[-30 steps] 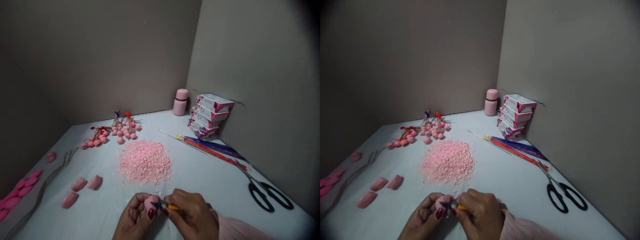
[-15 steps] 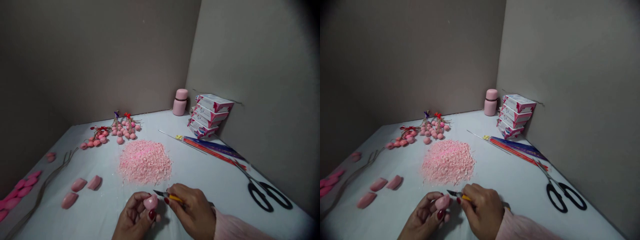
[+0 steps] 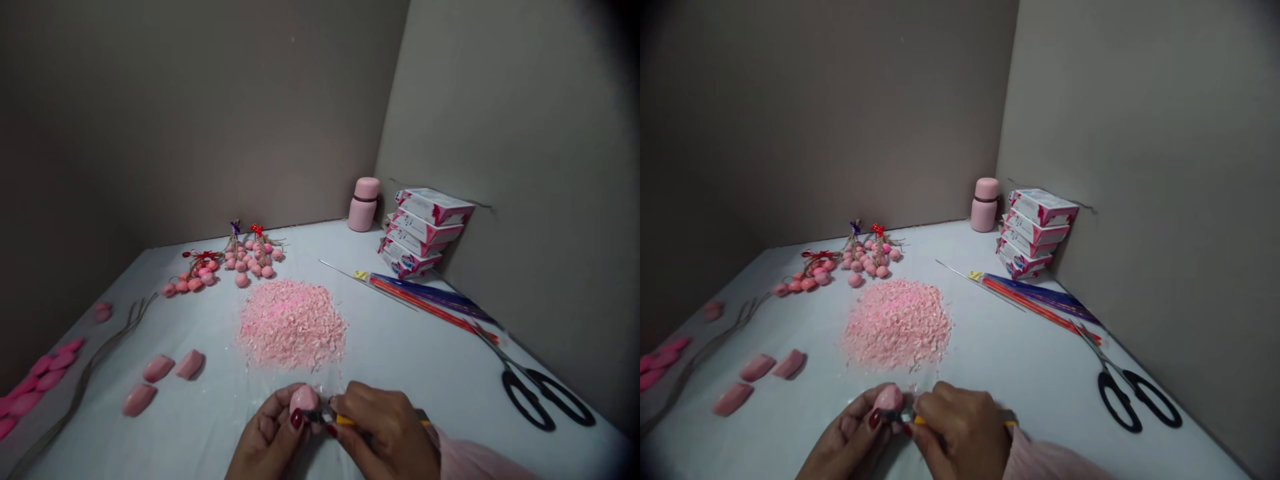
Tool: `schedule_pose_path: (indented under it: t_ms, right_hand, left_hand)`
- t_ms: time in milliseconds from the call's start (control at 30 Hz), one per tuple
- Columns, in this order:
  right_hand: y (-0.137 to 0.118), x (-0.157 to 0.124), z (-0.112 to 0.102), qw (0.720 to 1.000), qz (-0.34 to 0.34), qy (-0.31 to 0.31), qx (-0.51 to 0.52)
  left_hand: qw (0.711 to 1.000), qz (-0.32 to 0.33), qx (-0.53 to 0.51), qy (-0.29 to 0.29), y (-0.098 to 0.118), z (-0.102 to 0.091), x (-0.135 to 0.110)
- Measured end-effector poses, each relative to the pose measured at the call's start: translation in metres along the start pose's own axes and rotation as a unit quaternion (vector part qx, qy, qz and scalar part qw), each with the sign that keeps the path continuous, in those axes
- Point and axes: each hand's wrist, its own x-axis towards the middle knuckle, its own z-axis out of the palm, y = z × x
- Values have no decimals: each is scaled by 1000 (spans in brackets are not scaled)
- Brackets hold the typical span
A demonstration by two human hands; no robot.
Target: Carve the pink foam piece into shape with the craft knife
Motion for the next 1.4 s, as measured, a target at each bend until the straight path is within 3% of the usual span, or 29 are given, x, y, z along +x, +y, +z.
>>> schedule_pose_path:
  t_ms: [300, 500, 600, 733, 1033, 1233, 1400]
  right_hand:
    - [6, 2, -4, 1000, -3, -20, -3]
    - [10, 10, -11, 996, 87, 3, -28]
    - [8, 6, -9, 999, 44, -4, 2]
    - [5, 2, -4, 1000, -4, -30, 5]
    - [10, 2, -3, 999, 12, -44, -23]
    - [9, 7, -11, 995, 91, -28, -39]
    - [5, 4, -7, 999, 16, -31, 3]
  left_hand:
    - [999, 6, 33, -10, 0, -6, 2]
    - [999, 23, 44, 11, 0, -1, -1]
    - [998, 40, 30, 41, 0, -2, 0]
    - [999, 27, 37, 18, -3, -5, 3]
    - [991, 58, 113, 32, -1, -1, 2]
    - [993, 67, 91, 43, 0, 2, -1]
    - [997, 45, 41, 47, 1, -2, 1]
